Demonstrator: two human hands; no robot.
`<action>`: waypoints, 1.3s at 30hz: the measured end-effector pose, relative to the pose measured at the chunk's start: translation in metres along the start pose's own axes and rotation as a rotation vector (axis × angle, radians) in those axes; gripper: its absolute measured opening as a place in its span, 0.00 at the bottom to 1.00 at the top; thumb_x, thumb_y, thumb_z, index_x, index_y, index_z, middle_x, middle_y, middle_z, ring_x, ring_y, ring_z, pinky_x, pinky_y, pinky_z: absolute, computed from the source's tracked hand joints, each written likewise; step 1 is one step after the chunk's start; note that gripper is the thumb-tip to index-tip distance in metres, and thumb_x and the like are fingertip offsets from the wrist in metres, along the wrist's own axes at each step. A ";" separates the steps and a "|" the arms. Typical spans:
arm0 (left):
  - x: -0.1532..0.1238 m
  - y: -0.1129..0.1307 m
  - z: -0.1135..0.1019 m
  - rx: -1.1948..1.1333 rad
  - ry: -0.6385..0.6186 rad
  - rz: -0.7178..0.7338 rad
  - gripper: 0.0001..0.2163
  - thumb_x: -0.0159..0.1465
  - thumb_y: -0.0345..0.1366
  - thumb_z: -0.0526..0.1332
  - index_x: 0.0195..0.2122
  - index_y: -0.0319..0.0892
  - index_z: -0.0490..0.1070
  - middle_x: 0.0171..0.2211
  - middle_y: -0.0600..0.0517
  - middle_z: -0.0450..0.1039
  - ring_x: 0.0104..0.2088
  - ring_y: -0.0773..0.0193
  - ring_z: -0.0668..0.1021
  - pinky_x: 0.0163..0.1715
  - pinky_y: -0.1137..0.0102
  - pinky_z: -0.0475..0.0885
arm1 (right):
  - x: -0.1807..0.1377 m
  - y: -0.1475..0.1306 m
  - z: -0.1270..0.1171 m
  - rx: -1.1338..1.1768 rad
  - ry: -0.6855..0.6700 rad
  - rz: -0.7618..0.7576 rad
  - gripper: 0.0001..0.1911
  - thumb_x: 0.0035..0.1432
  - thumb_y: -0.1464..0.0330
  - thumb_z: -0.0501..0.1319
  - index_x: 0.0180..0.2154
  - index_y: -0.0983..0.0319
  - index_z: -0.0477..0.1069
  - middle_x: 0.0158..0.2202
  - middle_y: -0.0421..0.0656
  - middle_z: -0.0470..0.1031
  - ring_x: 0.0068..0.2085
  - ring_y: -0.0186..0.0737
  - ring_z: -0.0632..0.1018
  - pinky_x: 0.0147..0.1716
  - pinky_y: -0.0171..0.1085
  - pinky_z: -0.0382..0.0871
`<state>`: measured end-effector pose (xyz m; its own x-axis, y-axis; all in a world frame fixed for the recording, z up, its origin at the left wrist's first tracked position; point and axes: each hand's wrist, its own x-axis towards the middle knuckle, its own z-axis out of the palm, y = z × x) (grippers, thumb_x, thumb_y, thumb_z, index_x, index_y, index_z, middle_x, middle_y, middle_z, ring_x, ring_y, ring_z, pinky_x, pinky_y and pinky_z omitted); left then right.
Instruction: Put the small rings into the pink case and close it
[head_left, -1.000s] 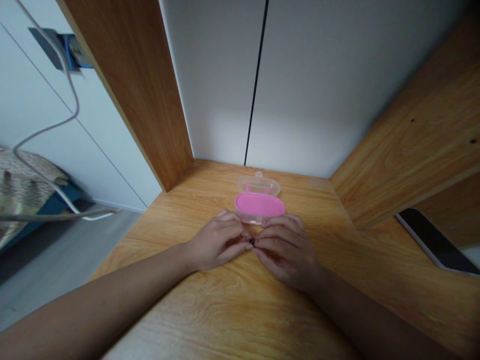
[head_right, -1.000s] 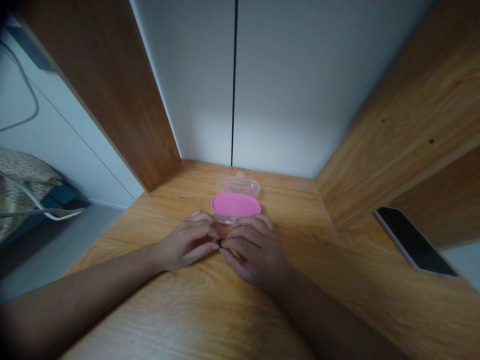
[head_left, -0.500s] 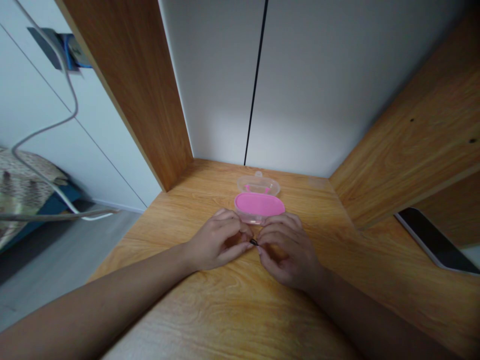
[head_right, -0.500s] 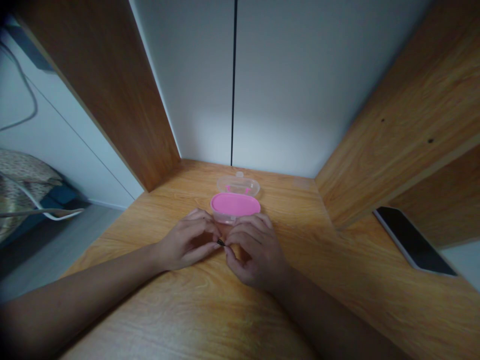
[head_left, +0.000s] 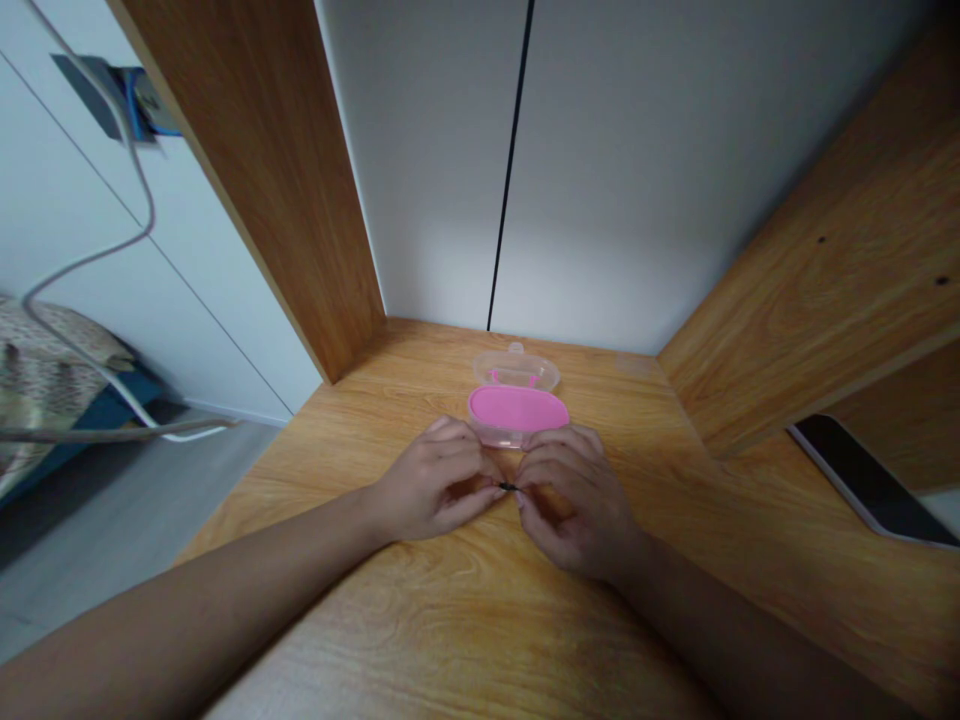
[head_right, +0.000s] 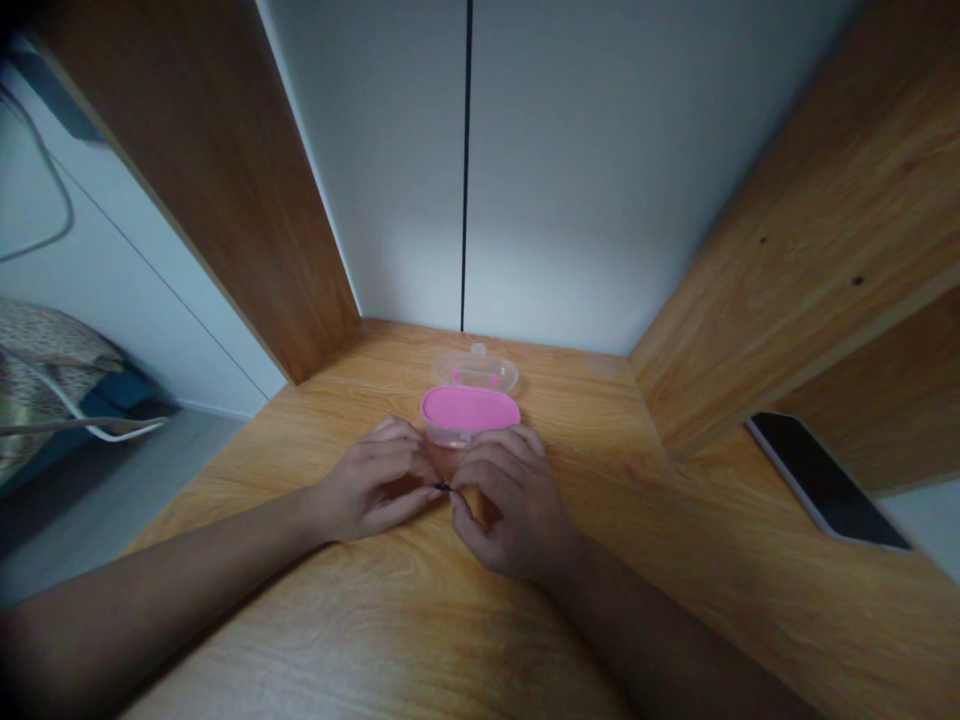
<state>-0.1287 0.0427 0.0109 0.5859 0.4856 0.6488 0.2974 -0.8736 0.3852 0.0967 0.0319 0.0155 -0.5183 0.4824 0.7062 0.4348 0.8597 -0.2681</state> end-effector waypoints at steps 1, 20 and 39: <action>0.000 0.000 0.000 0.007 -0.003 -0.001 0.04 0.66 0.36 0.63 0.36 0.42 0.74 0.30 0.49 0.76 0.35 0.61 0.77 0.40 0.64 0.68 | 0.000 0.000 0.000 -0.001 0.002 0.005 0.12 0.52 0.74 0.63 0.38 0.57 0.68 0.33 0.39 0.78 0.41 0.44 0.77 0.46 0.49 0.66; 0.001 0.001 0.000 0.051 0.012 -0.012 0.06 0.65 0.36 0.62 0.33 0.42 0.74 0.28 0.50 0.76 0.34 0.61 0.76 0.39 0.63 0.68 | 0.000 0.001 0.002 -0.040 0.014 -0.004 0.10 0.55 0.74 0.64 0.40 0.56 0.71 0.33 0.38 0.80 0.42 0.44 0.78 0.46 0.48 0.66; 0.001 0.002 0.000 0.015 0.039 -0.032 0.03 0.64 0.34 0.63 0.34 0.41 0.73 0.29 0.50 0.77 0.34 0.61 0.76 0.39 0.64 0.67 | -0.001 0.000 0.002 -0.050 0.067 -0.071 0.13 0.56 0.72 0.68 0.43 0.55 0.73 0.35 0.38 0.82 0.43 0.43 0.79 0.46 0.46 0.68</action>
<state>-0.1281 0.0416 0.0122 0.5461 0.5136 0.6618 0.3270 -0.8580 0.3961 0.0958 0.0320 0.0138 -0.4993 0.4071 0.7648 0.4357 0.8810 -0.1845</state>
